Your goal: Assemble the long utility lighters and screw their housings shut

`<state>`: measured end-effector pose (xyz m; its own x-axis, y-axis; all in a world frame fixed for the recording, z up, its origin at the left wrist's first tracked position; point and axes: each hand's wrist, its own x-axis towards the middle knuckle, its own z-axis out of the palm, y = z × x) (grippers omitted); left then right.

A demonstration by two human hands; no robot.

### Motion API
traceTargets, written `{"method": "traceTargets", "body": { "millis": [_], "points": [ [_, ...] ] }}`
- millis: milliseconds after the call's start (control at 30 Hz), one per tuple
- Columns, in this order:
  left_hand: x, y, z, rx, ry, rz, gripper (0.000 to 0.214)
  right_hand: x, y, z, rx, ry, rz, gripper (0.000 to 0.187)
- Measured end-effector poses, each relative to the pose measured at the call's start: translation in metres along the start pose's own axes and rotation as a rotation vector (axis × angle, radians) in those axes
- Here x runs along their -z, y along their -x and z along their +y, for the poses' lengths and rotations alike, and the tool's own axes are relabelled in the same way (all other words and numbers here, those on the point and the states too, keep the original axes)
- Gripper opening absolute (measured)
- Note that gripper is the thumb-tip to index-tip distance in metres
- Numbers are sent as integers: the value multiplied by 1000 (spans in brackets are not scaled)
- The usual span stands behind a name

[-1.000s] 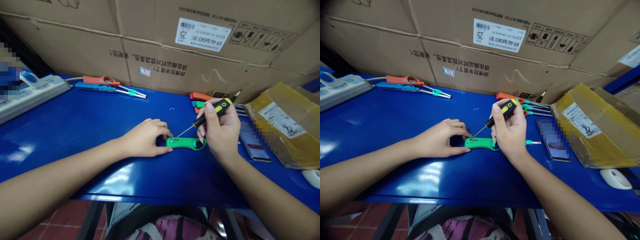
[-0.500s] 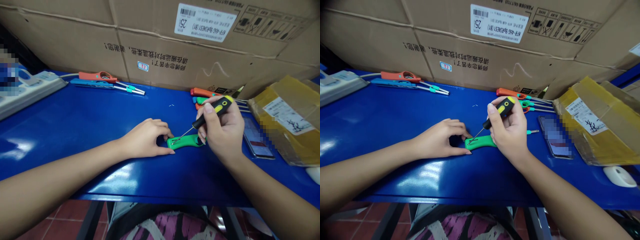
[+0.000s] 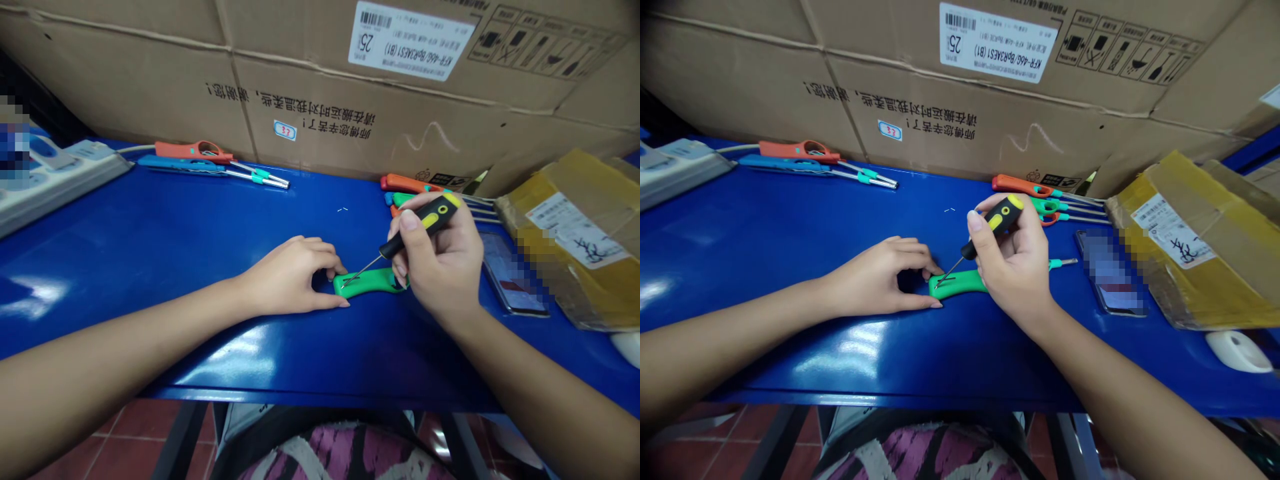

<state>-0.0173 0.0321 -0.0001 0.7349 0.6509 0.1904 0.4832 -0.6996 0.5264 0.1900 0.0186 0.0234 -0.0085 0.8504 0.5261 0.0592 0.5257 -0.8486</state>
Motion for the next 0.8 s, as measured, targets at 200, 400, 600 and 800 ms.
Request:
{"method": "traceTargets", "body": {
  "millis": [200,400,600,800],
  "points": [
    [-1,1,-1,-4,-5,4,33,-1,3,-2,36,56,31,15],
    [0,2,1,-3,-13,6,33,-1,5,-3,56,90,8,14],
    [-1,1,1,2,-16,7,33,-3,5,-8,80,77,-45,13],
    [-1,0,1,6,-12,5,31,5,3,-14,64,39,-191,37]
  ]
}}
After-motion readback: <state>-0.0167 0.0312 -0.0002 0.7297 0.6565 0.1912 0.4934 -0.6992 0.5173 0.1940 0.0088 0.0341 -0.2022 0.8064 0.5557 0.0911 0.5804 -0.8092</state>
